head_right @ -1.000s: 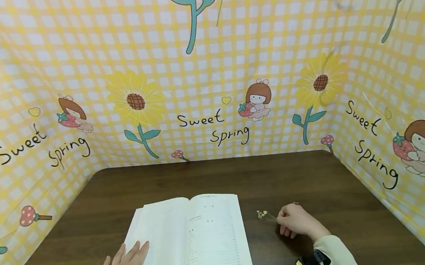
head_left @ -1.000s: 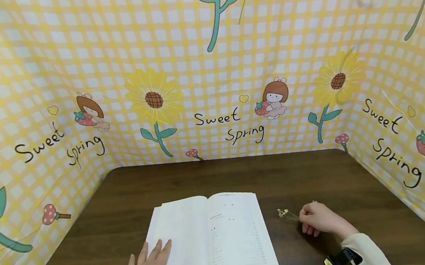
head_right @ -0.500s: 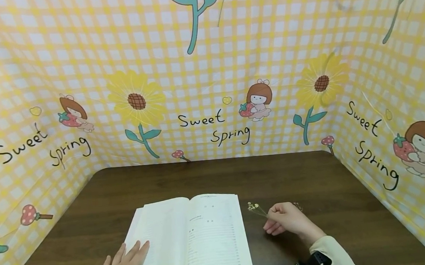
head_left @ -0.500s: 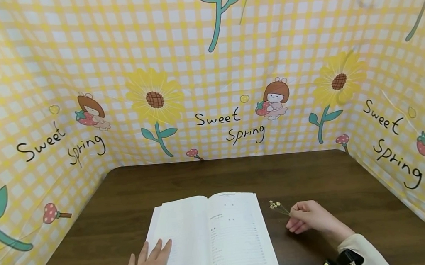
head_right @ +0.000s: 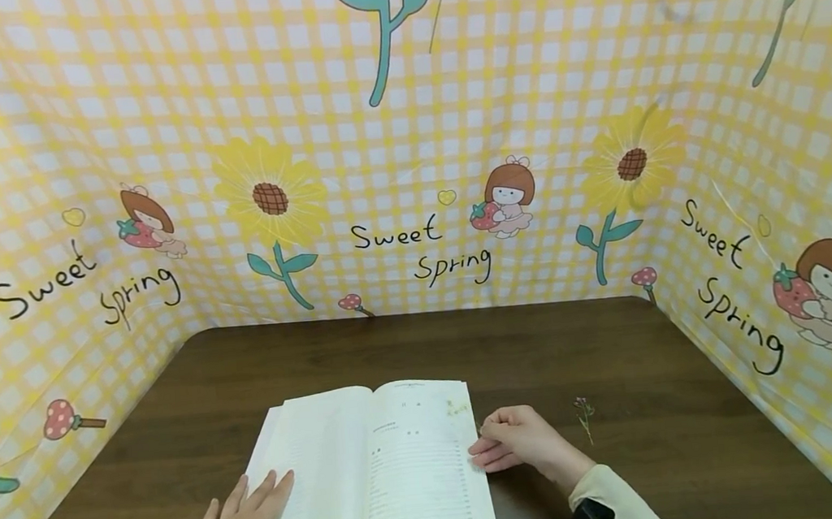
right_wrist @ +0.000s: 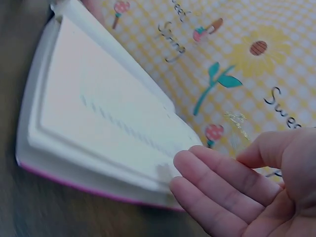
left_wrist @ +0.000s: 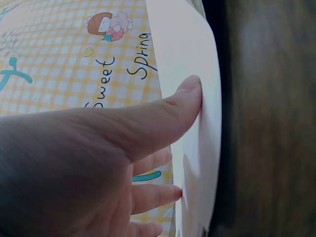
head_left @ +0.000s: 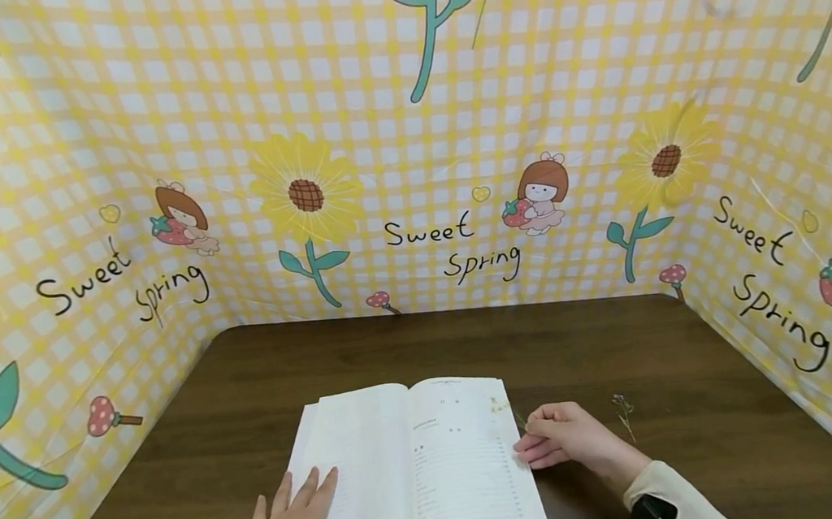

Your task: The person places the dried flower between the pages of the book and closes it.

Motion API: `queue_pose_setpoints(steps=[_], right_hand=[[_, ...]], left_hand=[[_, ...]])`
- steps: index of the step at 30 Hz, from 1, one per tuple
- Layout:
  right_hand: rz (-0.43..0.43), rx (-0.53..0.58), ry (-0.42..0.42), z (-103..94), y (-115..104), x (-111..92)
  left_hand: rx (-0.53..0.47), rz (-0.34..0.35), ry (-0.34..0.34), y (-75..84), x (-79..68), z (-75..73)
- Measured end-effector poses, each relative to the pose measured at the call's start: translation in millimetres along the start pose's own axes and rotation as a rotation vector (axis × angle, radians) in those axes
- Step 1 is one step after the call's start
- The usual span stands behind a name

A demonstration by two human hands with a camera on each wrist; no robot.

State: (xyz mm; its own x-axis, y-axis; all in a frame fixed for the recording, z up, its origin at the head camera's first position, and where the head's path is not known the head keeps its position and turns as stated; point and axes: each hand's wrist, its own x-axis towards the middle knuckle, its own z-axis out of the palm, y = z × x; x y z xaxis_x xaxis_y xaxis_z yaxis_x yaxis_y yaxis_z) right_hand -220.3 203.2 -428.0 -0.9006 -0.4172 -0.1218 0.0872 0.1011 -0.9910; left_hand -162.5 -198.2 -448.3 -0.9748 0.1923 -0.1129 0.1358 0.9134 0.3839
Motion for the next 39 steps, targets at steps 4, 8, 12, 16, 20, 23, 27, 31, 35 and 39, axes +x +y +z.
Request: queue_pose_setpoints(steps=[4,8,12,16,20,23,27,31,35,39], right_hand=[[0.014,0.038,-0.036,11.4,-1,4],[0.044,0.082,-0.069,22.9,-2,11],[0.079,0.109,-0.104,36.3,-3,19],[0.118,0.113,-0.126,49.5,-4,26],[0.142,0.096,-0.129,59.3,-4,32],[0.157,0.079,-0.135,63.2,-1,35],[0.183,0.050,-0.150,65.3,2,36],[0.204,0.028,-0.144,65.3,3,38],[0.218,0.017,-0.126,64.4,4,39],[0.228,0.012,-0.115,63.0,4,39]], left_hand=[[-0.002,0.003,0.001,0.0,0.6,0.4],[0.009,0.001,0.014,0.1,0.0,0.0],[0.019,0.004,0.028,0.0,-1.1,-0.8],[0.019,0.006,0.028,-0.5,-1.7,-1.1],[0.010,-0.004,0.009,-1.3,-1.0,-0.8],[0.003,-0.007,-0.006,-1.4,-0.1,-0.1],[-0.002,-0.006,-0.010,-1.1,0.2,0.9],[0.002,-0.003,-0.007,-0.6,0.3,0.9],[0.010,-0.003,-0.008,-0.2,1.2,0.4],[0.008,-0.001,-0.008,0.5,1.7,0.3]])
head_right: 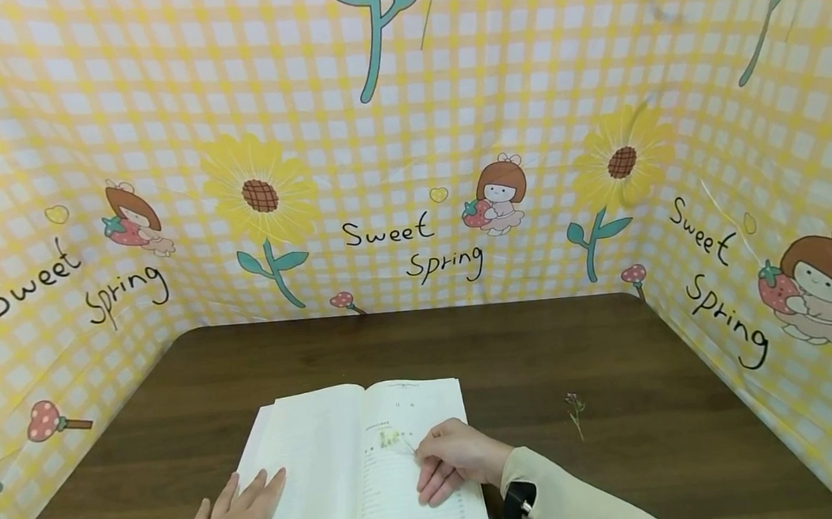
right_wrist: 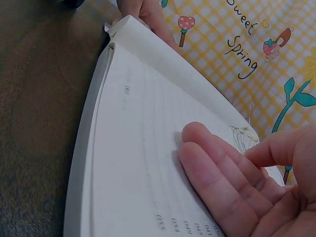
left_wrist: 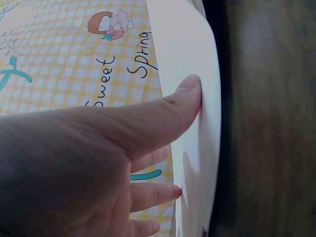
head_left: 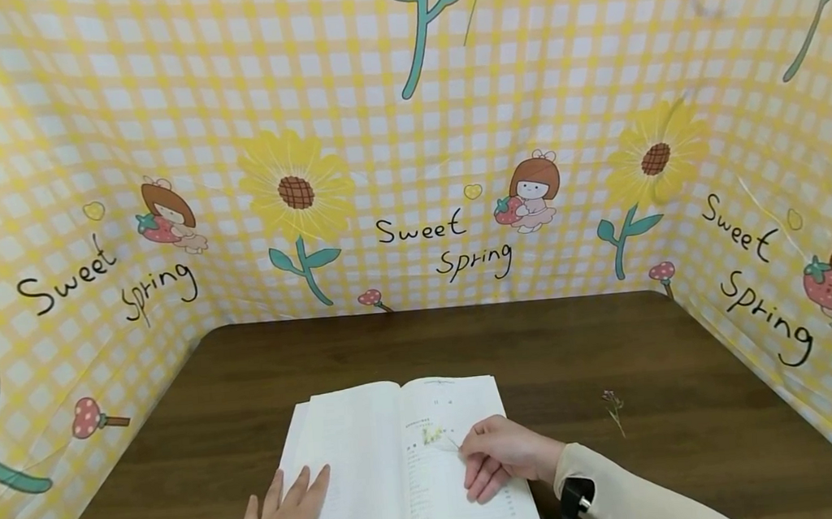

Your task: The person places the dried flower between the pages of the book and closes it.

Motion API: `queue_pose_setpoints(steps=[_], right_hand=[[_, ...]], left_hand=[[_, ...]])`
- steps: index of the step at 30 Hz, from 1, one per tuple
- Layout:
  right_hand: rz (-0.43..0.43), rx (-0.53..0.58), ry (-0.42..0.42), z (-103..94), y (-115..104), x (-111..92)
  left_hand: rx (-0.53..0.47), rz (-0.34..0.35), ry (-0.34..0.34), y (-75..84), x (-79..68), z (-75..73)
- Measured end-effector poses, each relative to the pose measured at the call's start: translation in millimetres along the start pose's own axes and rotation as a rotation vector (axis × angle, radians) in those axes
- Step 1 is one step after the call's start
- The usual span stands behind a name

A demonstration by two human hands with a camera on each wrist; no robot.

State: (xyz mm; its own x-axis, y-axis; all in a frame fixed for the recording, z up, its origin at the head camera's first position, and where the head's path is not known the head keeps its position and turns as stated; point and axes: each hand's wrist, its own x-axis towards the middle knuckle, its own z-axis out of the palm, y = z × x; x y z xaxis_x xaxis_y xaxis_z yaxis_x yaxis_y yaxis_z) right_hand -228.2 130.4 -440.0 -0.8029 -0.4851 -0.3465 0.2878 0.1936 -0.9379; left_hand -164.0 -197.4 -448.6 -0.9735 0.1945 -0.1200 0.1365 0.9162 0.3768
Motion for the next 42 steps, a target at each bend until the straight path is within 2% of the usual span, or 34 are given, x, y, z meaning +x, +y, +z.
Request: queue_pose_setpoints(steps=[15,23,27,34,42], right_hand=[[-0.051,0.058,-0.023,1.5,4,-2],[-0.070,0.094,-0.032,-1.0,5,-4],[-0.083,0.112,-0.043,-1.7,5,-6],[-0.128,0.142,-0.078,-8.1,4,-19],[-0.194,0.082,-0.111,-20.3,9,-42]], left_hand=[[0.001,0.016,0.015,-2.2,-0.9,0.0],[0.027,0.080,0.102,-0.2,-1.9,-2.6],[0.046,0.087,0.117,1.2,-2.4,-3.6],[0.052,0.074,0.122,2.2,-2.7,-3.8],[0.044,0.066,0.108,2.3,-2.2,-3.2]])
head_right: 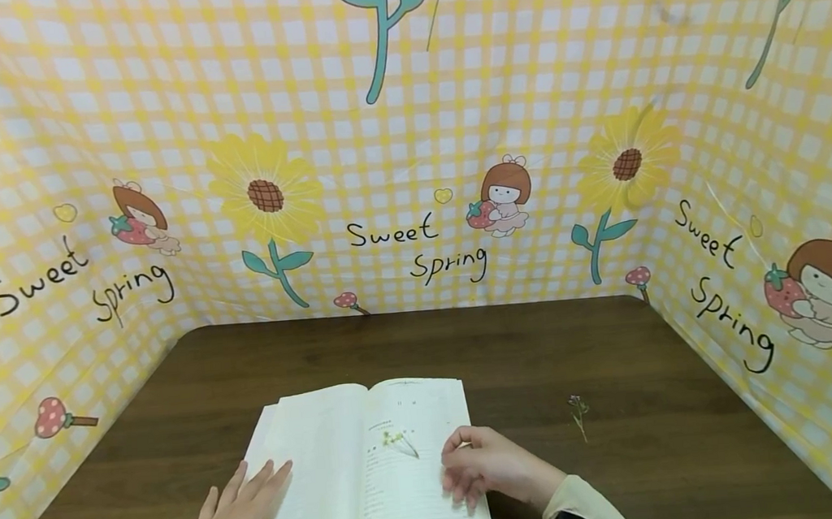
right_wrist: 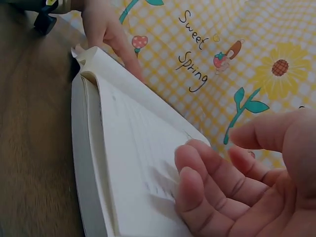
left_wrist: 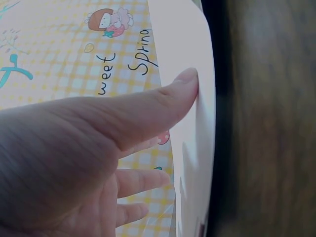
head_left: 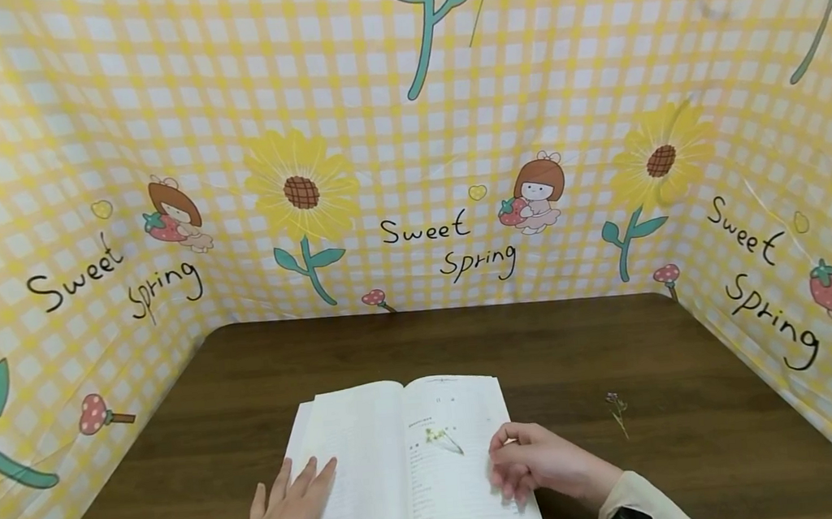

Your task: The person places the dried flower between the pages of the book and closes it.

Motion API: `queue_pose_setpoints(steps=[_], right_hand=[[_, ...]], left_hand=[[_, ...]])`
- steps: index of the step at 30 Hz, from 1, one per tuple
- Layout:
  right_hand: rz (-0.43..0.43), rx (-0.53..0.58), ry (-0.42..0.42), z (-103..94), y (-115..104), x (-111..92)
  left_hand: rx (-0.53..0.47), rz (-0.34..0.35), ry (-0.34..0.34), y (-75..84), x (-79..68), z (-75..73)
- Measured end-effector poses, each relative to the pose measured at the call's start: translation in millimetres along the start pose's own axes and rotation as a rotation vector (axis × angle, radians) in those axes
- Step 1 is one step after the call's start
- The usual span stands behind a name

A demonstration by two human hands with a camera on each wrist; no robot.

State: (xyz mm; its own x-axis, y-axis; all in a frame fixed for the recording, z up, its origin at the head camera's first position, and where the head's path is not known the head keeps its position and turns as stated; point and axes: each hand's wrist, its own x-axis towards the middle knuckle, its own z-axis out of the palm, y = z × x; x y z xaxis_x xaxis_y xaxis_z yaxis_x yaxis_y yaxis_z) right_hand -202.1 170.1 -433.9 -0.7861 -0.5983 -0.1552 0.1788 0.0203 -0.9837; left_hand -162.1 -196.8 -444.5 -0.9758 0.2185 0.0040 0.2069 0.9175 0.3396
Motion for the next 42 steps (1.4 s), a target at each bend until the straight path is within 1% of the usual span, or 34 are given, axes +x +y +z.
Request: queue_pose_setpoints(steps=[6,14,19,22,28,35,39,42], right_hand=[[-0.017,-0.090,0.027,-11.2,2,-15],[0.014,-0.127,0.046,-23.0,6,-30],[0.024,-0.215,0.039,-25.2,6,-36],[0.033,-0.268,0.050,-24.2,7,-39],[0.072,-0.359,0.120,-18.4,10,-40],[0.029,-0.522,0.183,-11.8,14,-35],[0.001,-0.551,0.203,-10.5,15,-33],[-0.016,-0.538,0.222,-10.5,15,-31]], left_hand=[[-0.006,0.001,0.005,0.0,-0.3,0.3],[-0.022,-0.001,-0.010,0.0,0.2,0.3],[-0.018,-0.002,-0.003,0.1,0.1,0.7],[-0.006,-0.001,0.000,0.5,-0.2,1.0],[-0.006,0.005,-0.003,0.4,-0.6,1.2],[-0.019,0.002,-0.016,2.2,0.0,0.1],[-0.024,-0.001,-0.027,3.4,0.4,-0.5],[-0.019,0.001,-0.023,3.9,-0.3,-1.0]])
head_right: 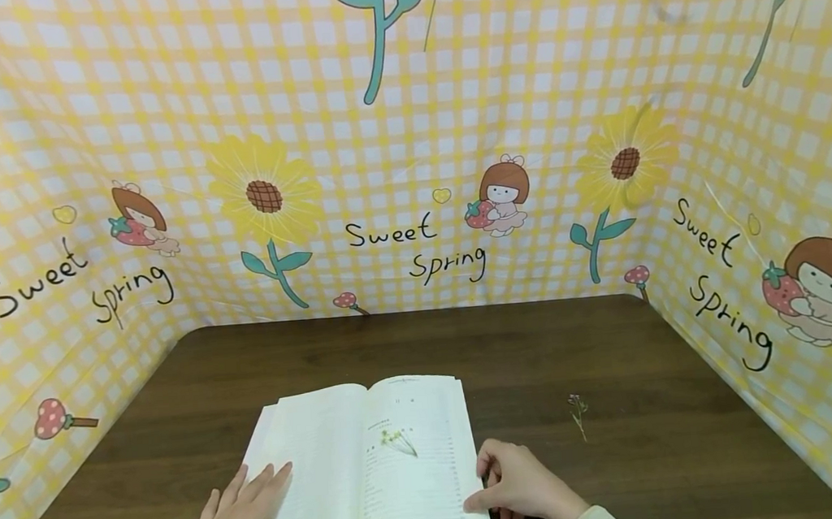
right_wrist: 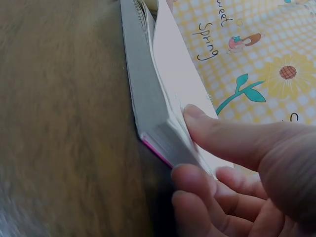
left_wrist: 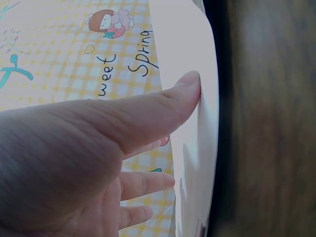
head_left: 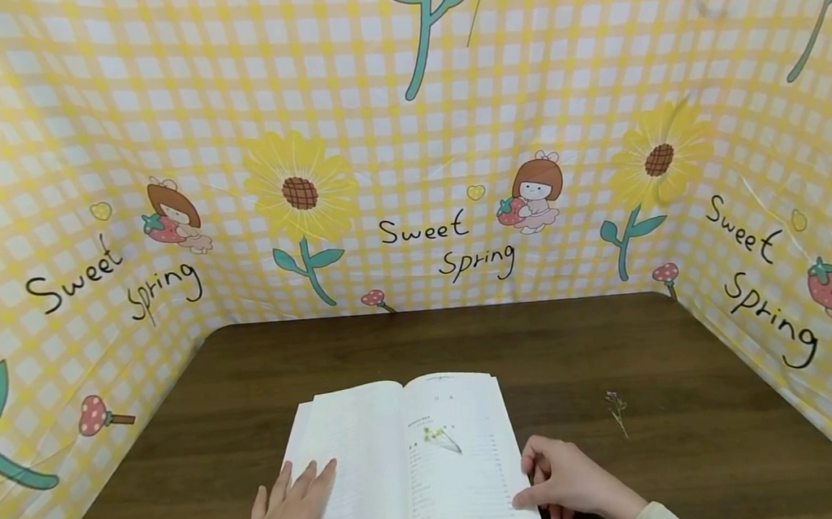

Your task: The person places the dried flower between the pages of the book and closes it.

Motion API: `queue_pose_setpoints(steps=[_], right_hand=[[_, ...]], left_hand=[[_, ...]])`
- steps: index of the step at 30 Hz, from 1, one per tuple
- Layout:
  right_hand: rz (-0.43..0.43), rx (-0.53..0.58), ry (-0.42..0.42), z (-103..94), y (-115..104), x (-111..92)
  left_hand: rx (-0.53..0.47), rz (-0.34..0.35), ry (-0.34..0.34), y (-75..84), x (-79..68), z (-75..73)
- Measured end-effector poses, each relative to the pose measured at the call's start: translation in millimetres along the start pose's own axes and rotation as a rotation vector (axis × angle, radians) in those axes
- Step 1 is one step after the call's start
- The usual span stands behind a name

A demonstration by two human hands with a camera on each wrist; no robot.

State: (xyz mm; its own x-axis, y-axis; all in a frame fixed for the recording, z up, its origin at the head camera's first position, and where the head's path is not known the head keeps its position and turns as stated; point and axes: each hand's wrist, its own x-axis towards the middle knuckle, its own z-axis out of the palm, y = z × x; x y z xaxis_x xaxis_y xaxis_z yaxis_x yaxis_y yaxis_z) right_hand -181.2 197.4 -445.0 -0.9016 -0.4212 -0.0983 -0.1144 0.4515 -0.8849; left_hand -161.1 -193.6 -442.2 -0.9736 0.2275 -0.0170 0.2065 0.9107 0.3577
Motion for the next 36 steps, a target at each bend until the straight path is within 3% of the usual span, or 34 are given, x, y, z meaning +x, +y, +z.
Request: queue_pose_setpoints(steps=[12,28,36], right_hand=[[-0.015,0.003,-0.043,-0.1,-2,1],[-0.012,-0.243,-0.086,-1.2,-15,2],[-0.069,-0.208,-0.068,1.7,-15,3]], left_hand=[[-0.003,0.012,0.009,0.5,-1.0,0.8],[-0.027,-0.003,-0.011,2.6,-0.4,0.1],[-0.036,-0.005,-0.005,0.9,0.2,1.7]])
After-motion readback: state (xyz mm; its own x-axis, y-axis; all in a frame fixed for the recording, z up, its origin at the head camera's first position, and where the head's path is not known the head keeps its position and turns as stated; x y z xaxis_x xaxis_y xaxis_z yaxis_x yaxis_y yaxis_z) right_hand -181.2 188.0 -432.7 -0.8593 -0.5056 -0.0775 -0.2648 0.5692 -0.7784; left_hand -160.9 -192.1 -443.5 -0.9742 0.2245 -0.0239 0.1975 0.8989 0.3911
